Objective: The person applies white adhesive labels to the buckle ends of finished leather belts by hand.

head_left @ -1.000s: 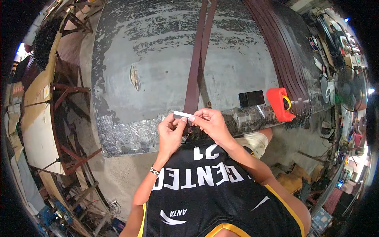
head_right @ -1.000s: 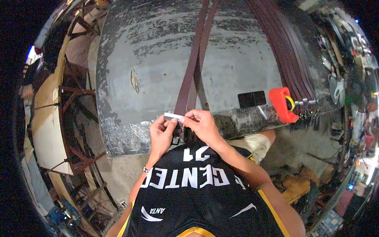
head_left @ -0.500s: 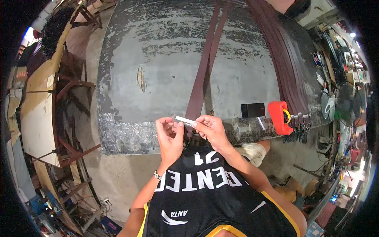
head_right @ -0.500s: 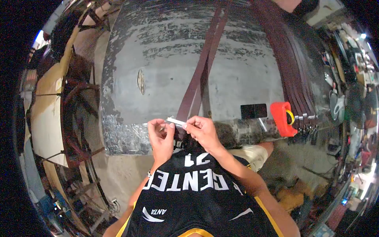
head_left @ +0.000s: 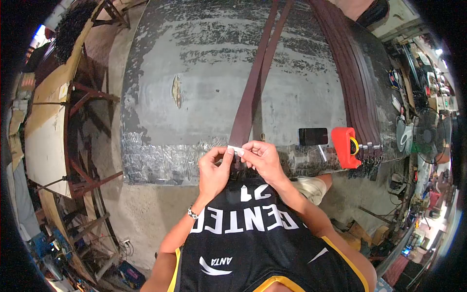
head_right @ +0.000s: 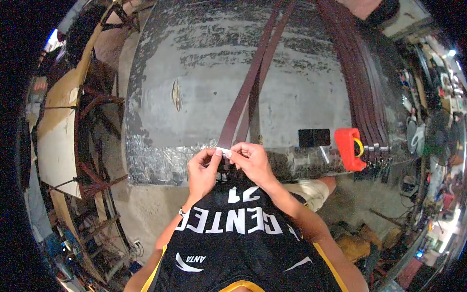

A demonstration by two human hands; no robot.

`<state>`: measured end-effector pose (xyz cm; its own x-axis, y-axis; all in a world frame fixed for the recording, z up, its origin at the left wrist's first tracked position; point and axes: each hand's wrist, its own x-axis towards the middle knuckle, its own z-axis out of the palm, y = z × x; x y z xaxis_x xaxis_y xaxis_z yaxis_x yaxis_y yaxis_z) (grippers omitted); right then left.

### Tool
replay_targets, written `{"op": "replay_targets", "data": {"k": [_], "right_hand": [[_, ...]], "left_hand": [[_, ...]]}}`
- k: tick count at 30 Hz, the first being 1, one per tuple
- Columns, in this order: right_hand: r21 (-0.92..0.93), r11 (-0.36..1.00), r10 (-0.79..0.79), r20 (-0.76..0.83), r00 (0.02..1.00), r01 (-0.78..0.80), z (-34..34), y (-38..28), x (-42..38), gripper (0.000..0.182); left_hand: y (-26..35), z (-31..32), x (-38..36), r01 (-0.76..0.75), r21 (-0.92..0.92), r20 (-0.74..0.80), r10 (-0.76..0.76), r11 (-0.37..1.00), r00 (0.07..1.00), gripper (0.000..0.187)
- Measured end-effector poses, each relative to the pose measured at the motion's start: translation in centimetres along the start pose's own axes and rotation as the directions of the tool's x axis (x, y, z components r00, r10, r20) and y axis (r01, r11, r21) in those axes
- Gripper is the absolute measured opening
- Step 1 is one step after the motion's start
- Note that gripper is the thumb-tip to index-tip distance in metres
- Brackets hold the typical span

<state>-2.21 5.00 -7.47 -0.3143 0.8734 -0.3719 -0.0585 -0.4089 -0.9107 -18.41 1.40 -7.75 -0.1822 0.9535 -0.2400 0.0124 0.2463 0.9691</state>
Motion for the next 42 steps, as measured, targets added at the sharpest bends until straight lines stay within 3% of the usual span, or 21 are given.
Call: {"op": "replay_targets", "data": {"k": [2, 6, 12, 15, 18, 21, 23, 25, 26, 29, 32, 34, 36, 38, 42], "right_hand": [[-0.015, 1.0, -0.003, 0.022, 1.0, 0.004, -0.4, 0.0, 0.1, 0.013], [0.035, 0.999, 0.008, 0.05, 0.999, -0.01, -0.5, -0.4, -0.1, 0.017], [0.146, 0.989, 0.037, 0.027, 0.999, -0.041, -1.3, 0.5, 0.1, 0.02], [0.021, 1.0, -0.005, -0.003, 1.0, 0.005, -1.2, 0.5, 0.8, 0.023], [0.106, 0.993, 0.038, 0.191, 0.981, -0.059, -1.0, 0.2, 2.2, 0.027], [0.26, 0.951, 0.09, 0.29, 0.953, -0.169, 0.2, 0.3, 3.6, 0.028], [0.373, 0.895, 0.105, 0.359, 0.927, -0.246, 0.5, 0.4, 4.7, 0.03], [0.338, 0.915, 0.114, 0.307, 0.945, -0.221, 0.7, -0.2, 5.1, 0.024], [0.299, 0.934, 0.112, 0.279, 0.954, -0.197, 1.0, -1.2, 5.0, 0.022], [0.171, 0.982, 0.06, 0.112, 0.992, -0.078, 2.3, -4.2, 4.6, 0.014], [0.163, 0.986, 0.026, 0.049, 0.998, -0.034, 2.5, -5.3, 4.4, 0.021], [0.097, 0.989, -0.111, 0.022, 0.994, 0.108, 2.6, -5.7, 4.4, 0.021], [-0.04, 0.976, -0.213, 0.001, 0.977, 0.213, 2.4, -6.0, 4.5, 0.022], [-0.018, 0.98, -0.197, 0.022, 0.98, 0.197, 2.0, -5.9, 4.3, 0.021], [-0.032, 0.98, -0.196, 0.069, 0.978, 0.198, 2.3, -6.1, 3.5, 0.021]], "left_hand": [[-0.6, -0.6, 0.4, 0.123, -0.161, 0.096, -0.109, 0.979, 0.989, 0.018], [-0.6, -0.8, 0.8, 0.102, -0.278, 0.139, -0.065, 0.955, 0.988, 0.018], [1.2, -0.9, 0.6, 0.204, -0.349, 0.203, -0.139, 0.915, 0.969, 0.017], [0.9, -1.2, 1.0, 0.323, -0.469, 0.272, -0.213, 0.822, 0.938, 0.018], [1.1, -2.0, 2.0, 0.538, -0.593, 0.42, -0.34, 0.599, 0.842, 0.019], [-0.7, -2.4, 3.2, 0.667, -0.692, 0.614, -0.259, 0.278, 0.745, 0.02], [-1.5, -2.5, 3.8, 0.728, -0.657, 0.7, -0.199, 0.196, 0.685, 0.022], [-1.3, -2.5, 4.2, 0.741, -0.658, 0.731, -0.121, 0.134, 0.671, 0.022], [-1.6, -2.7, 4.6, 0.755, -0.64, 0.756, -0.059, 0.144, 0.652, 0.027], [-0.5, -2.9, 5.1, 0.721, -0.625, 0.735, -0.086, 0.299, 0.673, 0.033], [1.4, -2.9, 5.3, 0.576, -0.573, 0.613, -0.16, 0.583, 0.773, 0.038], [3.2, -2.9, 5.0, 0.447, -0.501, 0.482, -0.191, 0.741, 0.855, 0.037], [4.1, -3.0, 4.5, 0.301, -0.528, 0.358, -0.114, 0.794, 0.927, 0.033], [4.1, -3.0, 4.2, 0.13, -0.491, 0.21, -0.028, 0.861, 0.977, 0.025], [5.3, -2.8, 2.9, 0.082, -0.427, 0.187, 0.0, 0.9, 0.982, 0.02]]}}
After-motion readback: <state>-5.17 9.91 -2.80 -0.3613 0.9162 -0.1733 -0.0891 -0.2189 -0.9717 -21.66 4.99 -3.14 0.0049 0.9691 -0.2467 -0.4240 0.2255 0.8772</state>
